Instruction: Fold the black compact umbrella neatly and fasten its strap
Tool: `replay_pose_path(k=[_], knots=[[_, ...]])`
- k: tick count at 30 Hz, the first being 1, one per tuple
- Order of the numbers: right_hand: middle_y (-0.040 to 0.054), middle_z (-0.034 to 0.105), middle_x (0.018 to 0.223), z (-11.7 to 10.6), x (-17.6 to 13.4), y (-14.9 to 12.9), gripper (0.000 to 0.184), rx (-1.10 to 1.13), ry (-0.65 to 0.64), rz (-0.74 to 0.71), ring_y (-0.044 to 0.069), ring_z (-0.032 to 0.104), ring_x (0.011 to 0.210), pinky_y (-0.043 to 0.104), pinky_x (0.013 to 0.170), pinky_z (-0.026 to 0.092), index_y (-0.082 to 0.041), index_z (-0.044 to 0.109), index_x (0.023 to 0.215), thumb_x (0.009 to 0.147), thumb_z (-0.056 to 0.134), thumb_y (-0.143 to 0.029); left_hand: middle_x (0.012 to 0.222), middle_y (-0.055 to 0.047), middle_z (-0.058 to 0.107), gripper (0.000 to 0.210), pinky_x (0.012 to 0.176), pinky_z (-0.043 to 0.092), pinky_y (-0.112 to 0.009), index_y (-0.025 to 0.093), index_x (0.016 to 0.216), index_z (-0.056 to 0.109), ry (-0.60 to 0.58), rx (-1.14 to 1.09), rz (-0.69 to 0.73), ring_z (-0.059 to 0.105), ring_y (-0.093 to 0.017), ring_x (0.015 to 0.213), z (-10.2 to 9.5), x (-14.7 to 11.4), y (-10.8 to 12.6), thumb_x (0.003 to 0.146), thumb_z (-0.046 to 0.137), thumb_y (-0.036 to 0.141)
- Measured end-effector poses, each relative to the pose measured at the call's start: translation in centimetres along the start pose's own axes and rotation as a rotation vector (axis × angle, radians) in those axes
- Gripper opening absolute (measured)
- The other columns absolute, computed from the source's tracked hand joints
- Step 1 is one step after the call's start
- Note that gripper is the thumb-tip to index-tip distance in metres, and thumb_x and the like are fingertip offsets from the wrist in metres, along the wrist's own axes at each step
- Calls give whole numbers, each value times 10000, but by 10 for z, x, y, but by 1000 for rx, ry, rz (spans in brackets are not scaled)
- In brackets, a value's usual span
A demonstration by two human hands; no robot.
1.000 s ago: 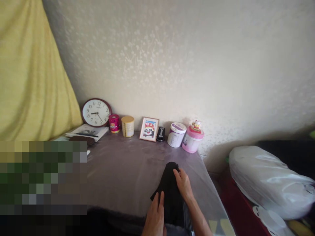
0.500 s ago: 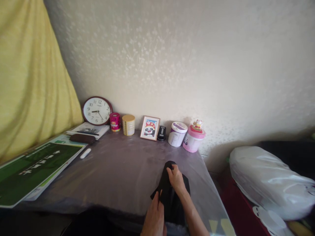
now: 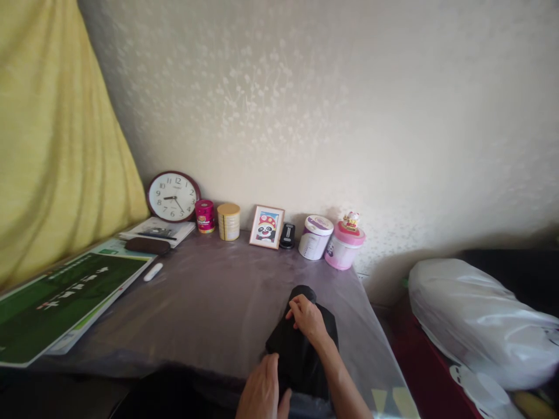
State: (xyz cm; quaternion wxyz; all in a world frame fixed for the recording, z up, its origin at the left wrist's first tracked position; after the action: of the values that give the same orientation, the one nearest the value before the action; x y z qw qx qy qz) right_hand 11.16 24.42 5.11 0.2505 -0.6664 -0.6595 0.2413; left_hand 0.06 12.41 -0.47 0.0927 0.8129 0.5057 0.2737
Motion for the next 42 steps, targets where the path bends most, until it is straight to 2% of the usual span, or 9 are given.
replay_pose_path(k=[3, 6, 12, 17, 24, 30, 35, 39, 42], knots=[[-39, 691, 640, 1, -1, -1, 184, -27, -10, -4, 68, 534, 396, 185, 519, 379, -199, 526, 779, 864, 368, -242, 1127, -115, 585, 298, 815, 512, -336, 174, 1088, 494, 64, 48, 45, 595, -218, 989, -33, 15, 22, 798, 439, 208], [-31, 695, 648, -1, -3, -5, 206, -78, 10, -28, 82, 592, 494, 184, 559, 382, -205, 539, 746, 867, 374, -232, 1289, -135, 489, 431, 919, 473, -398, 156, 1184, 456, 113, 97, 209, 500, -259, 1152, -45, 28, 53, 755, 465, 191], [-42, 703, 683, -2, -11, -7, 228, -54, 14, -46, 96, 601, 522, 198, 558, 385, -220, 565, 759, 883, 376, -249, 1400, -163, 351, 668, 961, 453, -360, 111, 1375, 220, 14, 132, 161, 406, -266, 1246, 5, 23, 31, 756, 460, 184], [-18, 687, 711, -9, -38, -24, 256, 35, 71, -263, 122, 619, 689, 216, 663, 432, -229, 619, 836, 906, 388, -313, 1428, -181, 273, 727, 1016, 395, -358, 79, 1377, 221, -113, 112, 78, 301, -276, 1301, 29, 16, 19, 692, 464, 115], [45, 689, 983, -9, -64, -31, 240, -43, 132, -634, 197, 518, 1099, 398, 990, 358, -212, 657, 956, 903, 425, -240, 1441, -134, 255, 762, 1063, 328, -347, 102, 1372, 238, -201, 178, -45, 219, -231, 1333, 43, 20, 18, 634, 346, -54], [30, 676, 1032, -6, -20, -3, 284, -109, 191, -565, 203, 495, 1153, 492, 1035, 276, -245, 658, 941, 921, 374, -243, 1448, -133, 228, 780, 1057, 326, -348, 146, 1385, 159, -290, 182, -92, 230, -234, 1328, 53, 20, 6, 656, 269, -109], [61, 668, 1053, -29, 8, 12, 289, -109, 379, -535, 209, 520, 1122, 435, 968, 390, -217, 655, 969, 914, 373, -251, 1457, -131, 222, 774, 1057, 315, -340, 156, 1390, 105, -373, 135, -126, 230, -229, 1332, 51, 23, 6, 675, 254, -102], [97, 659, 1041, -51, -12, 10, 256, -69, 561, -501, 214, 559, 1050, 421, 915, 446, -186, 634, 986, 899, 399, -237, 1451, -160, 242, 823, 1037, 322, -320, 148, 1391, 80, -438, 156, -216, 274, -235, 1320, 45, 27, 5, 642, 316, -99], [74, 659, 1024, -41, -39, -2, 230, -40, 478, -571, 187, 560, 1044, 376, 913, 459, -208, 615, 1014, 891, 421, -205, 1432, -171, 287, 900, 1026, 324, -306, 146, 1390, 80, -478, 150, -260, 316, -250, 1300, 40, 29, 7, 584, 399, -95]])
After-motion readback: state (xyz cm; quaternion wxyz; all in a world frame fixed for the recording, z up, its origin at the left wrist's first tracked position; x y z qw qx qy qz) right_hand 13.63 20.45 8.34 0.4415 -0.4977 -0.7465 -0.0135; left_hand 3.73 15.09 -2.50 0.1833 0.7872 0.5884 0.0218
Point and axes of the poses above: each hand's wrist, its own x-axis towards the middle knuckle, its own z-axis out of the palm, y = z × x, the point moved 10 cm from there along x, towards the middle knuckle
